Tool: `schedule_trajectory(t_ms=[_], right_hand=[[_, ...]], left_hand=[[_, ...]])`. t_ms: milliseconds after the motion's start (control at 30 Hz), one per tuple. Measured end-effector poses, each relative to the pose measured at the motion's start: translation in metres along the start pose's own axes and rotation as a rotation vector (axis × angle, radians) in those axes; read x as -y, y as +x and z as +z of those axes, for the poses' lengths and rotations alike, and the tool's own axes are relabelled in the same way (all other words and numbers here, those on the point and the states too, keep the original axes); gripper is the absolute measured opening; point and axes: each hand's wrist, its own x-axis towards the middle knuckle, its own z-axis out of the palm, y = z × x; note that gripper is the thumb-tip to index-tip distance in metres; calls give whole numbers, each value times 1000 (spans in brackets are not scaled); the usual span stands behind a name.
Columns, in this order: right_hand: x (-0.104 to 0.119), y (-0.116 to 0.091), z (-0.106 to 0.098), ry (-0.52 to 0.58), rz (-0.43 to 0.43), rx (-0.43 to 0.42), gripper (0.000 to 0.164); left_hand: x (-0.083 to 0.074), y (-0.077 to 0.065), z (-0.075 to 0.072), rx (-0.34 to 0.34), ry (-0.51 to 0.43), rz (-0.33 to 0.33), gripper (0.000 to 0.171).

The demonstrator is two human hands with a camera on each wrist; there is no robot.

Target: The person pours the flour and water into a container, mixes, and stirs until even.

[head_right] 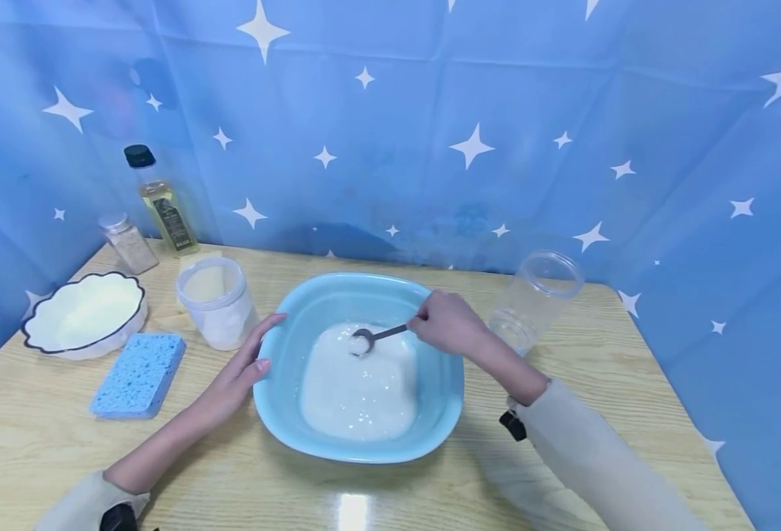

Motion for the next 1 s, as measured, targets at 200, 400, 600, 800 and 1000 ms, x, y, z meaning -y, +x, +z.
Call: schedule_trajectory(t_ms=[200,400,600,800,1000], right_hand=[[-17,-21,-19,-21,43,49,34],[-24,-37,-21,68,29,98,31],[-21,-43,-13,195,-30,88,18],[-16,-42,-8,137,-98,15,15],[-10,-44,-2,-21,-174,-72,7]], left_hand=[[-1,-1,-1,8,3,1,54],[-3,-3,-3,3,11,-18,53],[-2,-3,-3,3,6,-23,53],[-1,-1,-2,15,3,-10,54],[-1,0,-2,19,8,-16,53]])
